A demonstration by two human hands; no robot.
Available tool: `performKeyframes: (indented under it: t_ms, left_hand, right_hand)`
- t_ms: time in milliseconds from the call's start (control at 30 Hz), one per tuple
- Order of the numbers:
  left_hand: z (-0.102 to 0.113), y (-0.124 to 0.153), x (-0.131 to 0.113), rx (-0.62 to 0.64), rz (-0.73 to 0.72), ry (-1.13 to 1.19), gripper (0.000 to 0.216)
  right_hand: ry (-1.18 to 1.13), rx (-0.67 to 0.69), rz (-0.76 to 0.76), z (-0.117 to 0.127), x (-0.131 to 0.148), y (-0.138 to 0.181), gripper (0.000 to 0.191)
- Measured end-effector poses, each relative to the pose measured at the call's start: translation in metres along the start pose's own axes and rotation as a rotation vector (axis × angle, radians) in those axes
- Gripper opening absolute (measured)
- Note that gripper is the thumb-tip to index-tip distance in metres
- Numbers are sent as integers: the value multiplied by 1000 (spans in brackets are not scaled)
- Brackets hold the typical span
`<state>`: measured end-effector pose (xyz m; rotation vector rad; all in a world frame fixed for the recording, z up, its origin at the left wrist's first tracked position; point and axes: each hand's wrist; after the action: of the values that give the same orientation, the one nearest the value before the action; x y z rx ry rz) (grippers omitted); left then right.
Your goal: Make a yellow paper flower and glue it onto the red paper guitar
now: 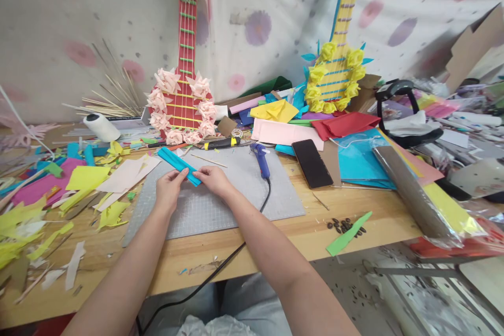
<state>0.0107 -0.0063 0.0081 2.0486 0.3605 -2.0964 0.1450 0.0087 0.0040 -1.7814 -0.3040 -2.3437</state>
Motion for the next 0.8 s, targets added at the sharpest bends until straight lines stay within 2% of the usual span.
performKeyframes:
  t_ms: [200,400,567,700,800]
  left_hand:
    - [-1,-8,7,-75,-63,-11,27]
    - [-1,-8,3,-67,-41,28,27]
    - [0,-8,3,-61,-22,58,28]
    - [2,-16,4,-115,-10,107,29]
    - [6,-23,2,-205,-5,205,29]
  right_hand:
    - [-54,26,4,1,-5,-4,15]
    - [-110,64,-27,1,-5,-5,21]
    - [23,23,-53,-1,1,-4,19]
    - [76,51,-90,6,14,1,25]
    - [209,56,-69,29,39,14,23]
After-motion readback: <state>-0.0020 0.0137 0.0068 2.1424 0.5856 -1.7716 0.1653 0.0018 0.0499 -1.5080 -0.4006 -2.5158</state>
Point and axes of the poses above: each hand's wrist, its own y-axis away from the middle knuckle, its own z-axis out of the back of the hand, x = y × z, and after that the axes turned 3 degrees about -z, right-handed
